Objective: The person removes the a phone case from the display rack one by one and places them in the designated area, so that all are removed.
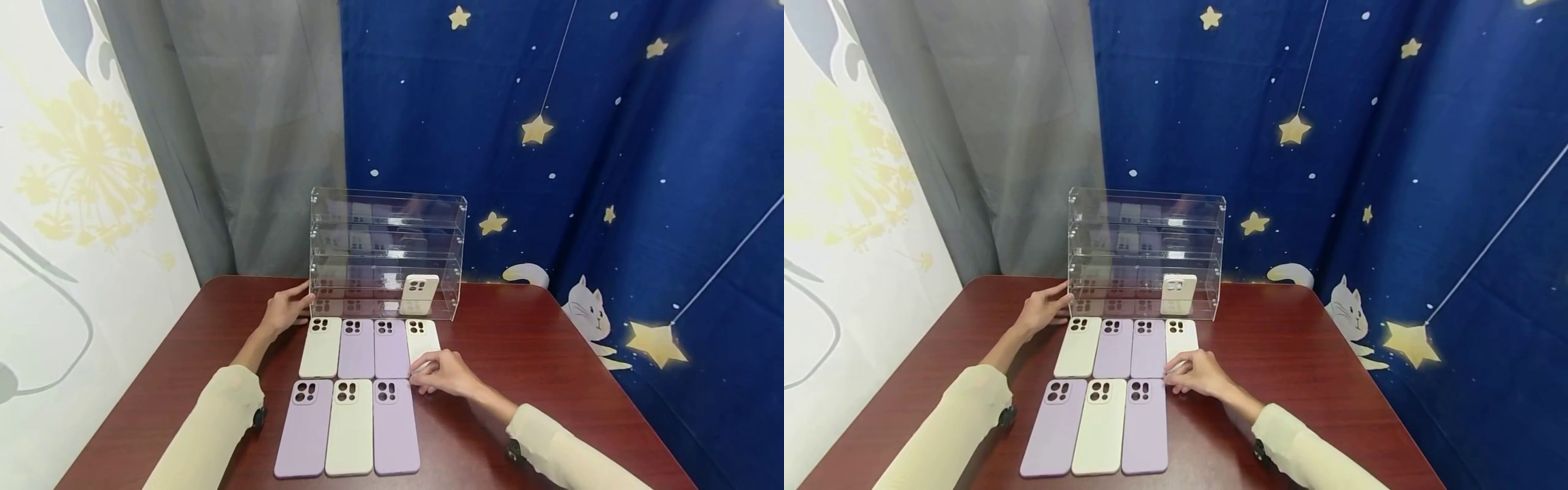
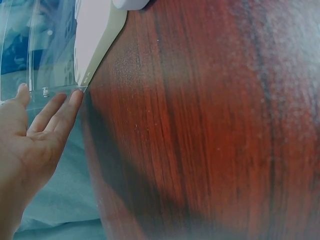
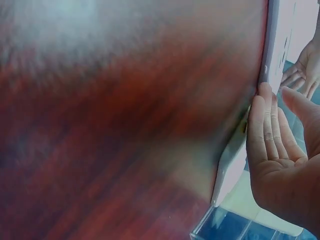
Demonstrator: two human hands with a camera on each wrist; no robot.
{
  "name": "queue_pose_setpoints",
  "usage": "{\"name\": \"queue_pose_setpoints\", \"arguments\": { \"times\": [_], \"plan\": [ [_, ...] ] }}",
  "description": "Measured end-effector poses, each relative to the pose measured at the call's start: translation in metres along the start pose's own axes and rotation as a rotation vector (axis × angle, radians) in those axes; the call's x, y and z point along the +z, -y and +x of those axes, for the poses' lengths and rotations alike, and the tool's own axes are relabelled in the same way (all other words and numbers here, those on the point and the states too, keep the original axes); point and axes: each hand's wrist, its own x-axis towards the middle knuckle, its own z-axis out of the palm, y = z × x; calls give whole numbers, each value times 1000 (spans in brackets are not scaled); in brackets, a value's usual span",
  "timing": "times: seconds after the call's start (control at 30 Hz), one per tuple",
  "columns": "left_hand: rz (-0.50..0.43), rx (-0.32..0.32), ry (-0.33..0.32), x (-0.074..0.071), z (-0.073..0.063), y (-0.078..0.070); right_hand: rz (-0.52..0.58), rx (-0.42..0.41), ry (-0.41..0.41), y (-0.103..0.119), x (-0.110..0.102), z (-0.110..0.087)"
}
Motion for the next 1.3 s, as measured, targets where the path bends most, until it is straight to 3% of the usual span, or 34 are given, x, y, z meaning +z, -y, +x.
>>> {"name": "queue_pose_setpoints", "arguments": {
  "times": [0.33,0.63,0.97,1.3],
  "plan": [
    [-19,0,11,-1,-1,-1,-153,-34,-118,0,-23,14],
    [-34,-10,16,-1,-3,0,-21,-17,-175,-6,-37,23],
    [-35,-6,12,-1,-2,-1,-51,-15,-252,-1,-54,36],
    [-41,-11,8,-1,-3,-2,-174,-32,-381,-3,-67,51]
  ]
}}
